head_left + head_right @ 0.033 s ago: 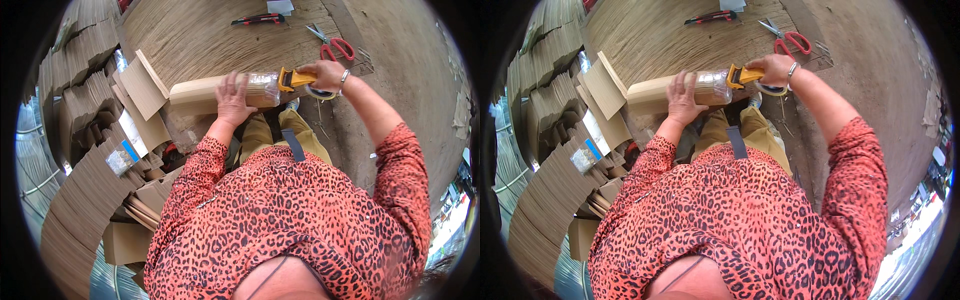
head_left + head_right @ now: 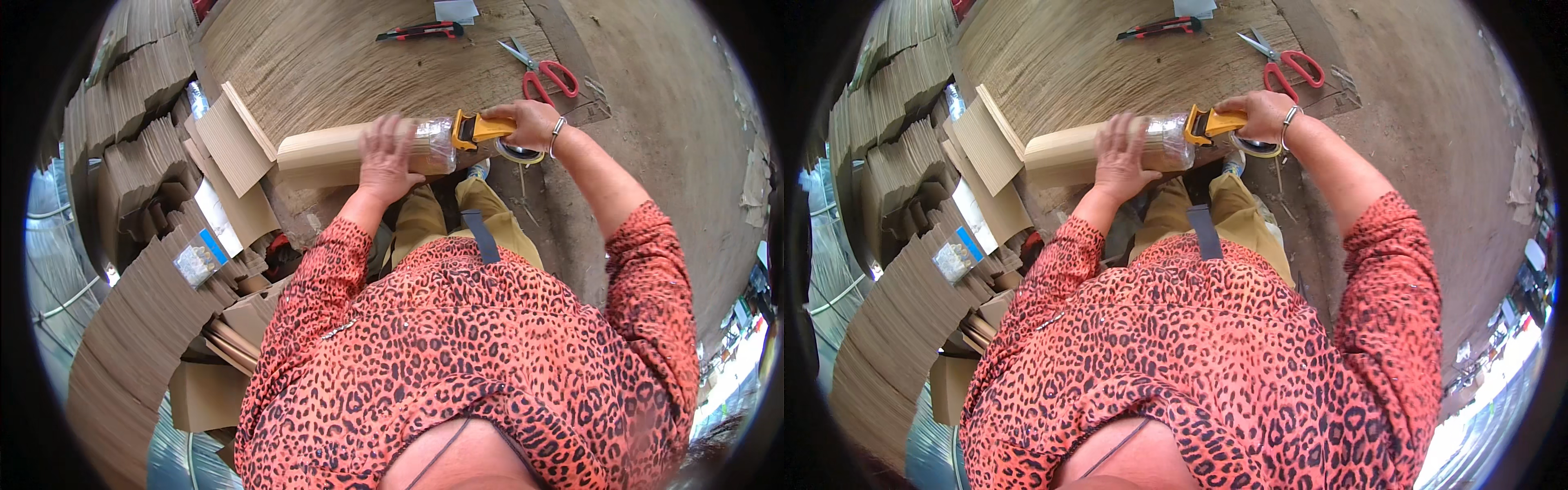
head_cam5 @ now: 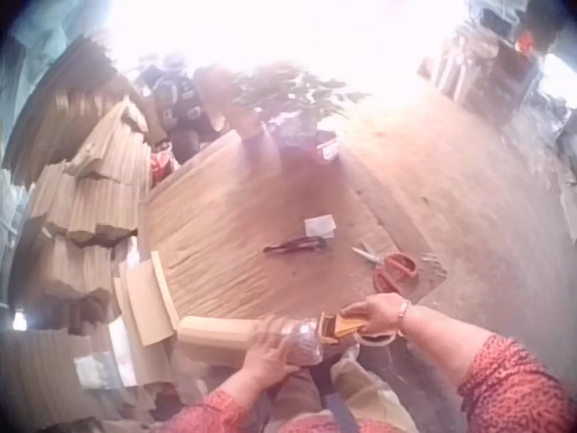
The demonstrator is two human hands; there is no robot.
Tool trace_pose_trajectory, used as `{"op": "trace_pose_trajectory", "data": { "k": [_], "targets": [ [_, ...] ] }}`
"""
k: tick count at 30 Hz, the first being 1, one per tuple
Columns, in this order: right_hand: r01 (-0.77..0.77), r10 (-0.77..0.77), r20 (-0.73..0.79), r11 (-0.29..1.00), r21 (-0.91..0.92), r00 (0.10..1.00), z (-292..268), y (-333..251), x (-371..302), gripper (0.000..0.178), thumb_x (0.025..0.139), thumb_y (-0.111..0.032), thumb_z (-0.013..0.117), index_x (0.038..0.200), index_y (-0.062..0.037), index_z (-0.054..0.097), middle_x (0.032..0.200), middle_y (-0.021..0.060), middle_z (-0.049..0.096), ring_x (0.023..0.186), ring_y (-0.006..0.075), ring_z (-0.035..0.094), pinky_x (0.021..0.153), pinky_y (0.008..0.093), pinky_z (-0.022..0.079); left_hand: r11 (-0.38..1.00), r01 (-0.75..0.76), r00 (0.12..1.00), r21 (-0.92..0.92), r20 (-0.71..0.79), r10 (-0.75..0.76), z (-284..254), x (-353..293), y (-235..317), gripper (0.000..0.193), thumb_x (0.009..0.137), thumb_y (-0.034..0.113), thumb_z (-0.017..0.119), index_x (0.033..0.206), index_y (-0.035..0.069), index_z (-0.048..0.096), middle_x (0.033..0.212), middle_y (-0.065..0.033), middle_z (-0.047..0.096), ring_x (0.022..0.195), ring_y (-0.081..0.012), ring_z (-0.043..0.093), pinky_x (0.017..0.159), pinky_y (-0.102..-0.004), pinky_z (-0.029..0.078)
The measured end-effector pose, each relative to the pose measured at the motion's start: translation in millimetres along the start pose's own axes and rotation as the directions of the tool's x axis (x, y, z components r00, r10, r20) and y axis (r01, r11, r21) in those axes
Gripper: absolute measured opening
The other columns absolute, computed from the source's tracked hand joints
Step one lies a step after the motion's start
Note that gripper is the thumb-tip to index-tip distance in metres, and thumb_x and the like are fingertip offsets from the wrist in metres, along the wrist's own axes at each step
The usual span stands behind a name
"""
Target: The person rolls a sheet of corrugated cardboard into a cylindrical tube and secures the seam with a handheld tape dispenser. They then place the finished tube upright on the table and handle a potted plant, moving it aside.
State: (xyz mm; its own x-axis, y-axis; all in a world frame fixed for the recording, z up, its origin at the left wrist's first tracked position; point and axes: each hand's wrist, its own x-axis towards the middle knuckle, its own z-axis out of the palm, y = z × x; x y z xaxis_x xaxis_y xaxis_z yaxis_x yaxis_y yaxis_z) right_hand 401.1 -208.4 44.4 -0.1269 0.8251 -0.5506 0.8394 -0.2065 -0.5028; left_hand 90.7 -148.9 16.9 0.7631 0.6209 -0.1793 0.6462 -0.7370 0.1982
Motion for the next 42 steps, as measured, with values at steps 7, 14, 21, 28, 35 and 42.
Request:
{"op": "trace_pose_trajectory", "data": {
  "k": [7, 14, 21, 28, 35, 42],
  "targets": [
    [-0.028, 0.082, -0.048, 0.731, 0.682, 0.995, 48, 21, 23, 0.058, 0.074, -0.017, 0.070, 0.131, -0.0122, 0.058, 0.118, 0.0091, 0.067, 0.100, 0.0188, 0.065, 0.091, 0.0282, 0.048, 0.988, -0.067, 0.969, -0.142, 0.227, 0.098, -36, 70, -14, 0.097, 0.057, 0.045, 0.084, 0.139, 0.012, 0.043, 0.135, -0.0122, 0.052, 0.128, -0.0288, 0.047, 0.108, -0.0381, 0.035],
    [0.208, 0.282, -0.237, 0.128, 0.970, 0.930, 156, -14, -23, 0.064, 0.074, -0.007, 0.072, 0.135, -0.0076, 0.054, 0.119, 0.0001, 0.061, 0.091, 0.0066, 0.058, 0.080, 0.0236, 0.049, 0.838, 0.243, 0.907, -0.489, 0.421, -0.018, -27, 88, -67, 0.090, 0.054, 0.043, 0.086, 0.132, 0.012, 0.053, 0.124, -0.0104, 0.062, 0.117, -0.0254, 0.057, 0.101, -0.0346, 0.043],
    [-0.085, 0.347, -0.053, 0.370, 0.925, 0.936, 176, -62, -168, 0.062, 0.074, -0.007, 0.070, 0.134, -0.0086, 0.054, 0.130, 0.0093, 0.059, 0.117, 0.0172, 0.056, 0.101, 0.0286, 0.042, 0.838, 0.192, 0.913, -0.511, 0.407, 0.039, -19, 96, -65, 0.089, 0.056, 0.039, 0.086, 0.133, 0.011, 0.053, 0.126, -0.0115, 0.061, 0.117, -0.0261, 0.058, 0.100, -0.0341, 0.044],
    [-0.053, 0.001, 0.081, 0.766, 0.641, 0.997, 141, -69, 3, 0.066, 0.068, -0.023, 0.073, 0.130, -0.0095, 0.057, 0.097, 0.0108, 0.070, 0.081, 0.0179, 0.066, 0.075, 0.0309, 0.053, 0.809, 0.183, 0.874, -0.559, 0.469, 0.127, -25, 117, -39, 0.086, 0.061, 0.032, 0.085, 0.135, 0.007, 0.050, 0.125, -0.0127, 0.061, 0.117, -0.0245, 0.057, 0.101, -0.0331, 0.042],
    [-0.099, -0.128, 0.217, 0.600, 0.794, 0.968, 116, -58, 26, 0.057, 0.070, -0.026, 0.076, 0.124, -0.0117, 0.064, 0.106, 0.0120, 0.070, 0.096, 0.0219, 0.066, 0.084, 0.0315, 0.051, 0.686, 0.196, 0.881, -0.700, 0.433, 0.190, -8, 129, -53, 0.082, 0.066, 0.043, 0.082, 0.133, 0.007, 0.052, 0.126, -0.0138, 0.061, 0.115, -0.0260, 0.059, 0.100, -0.0328, 0.044],
    [-0.227, 0.001, 0.325, 0.720, 0.656, 0.946, 111, -45, 43, 0.041, 0.070, -0.025, 0.075, 0.104, -0.0040, 0.071, 0.095, 0.0091, 0.070, 0.084, 0.0179, 0.064, 0.075, 0.0319, 0.050, 0.833, 0.162, 0.883, -0.528, 0.455, 0.117, -29, 128, -20, 0.079, 0.068, 0.035, 0.083, 0.136, 0.009, 0.051, 0.128, -0.0131, 0.061, 0.117, -0.0235, 0.058, 0.101, -0.0325, 0.043]
  ]
}}
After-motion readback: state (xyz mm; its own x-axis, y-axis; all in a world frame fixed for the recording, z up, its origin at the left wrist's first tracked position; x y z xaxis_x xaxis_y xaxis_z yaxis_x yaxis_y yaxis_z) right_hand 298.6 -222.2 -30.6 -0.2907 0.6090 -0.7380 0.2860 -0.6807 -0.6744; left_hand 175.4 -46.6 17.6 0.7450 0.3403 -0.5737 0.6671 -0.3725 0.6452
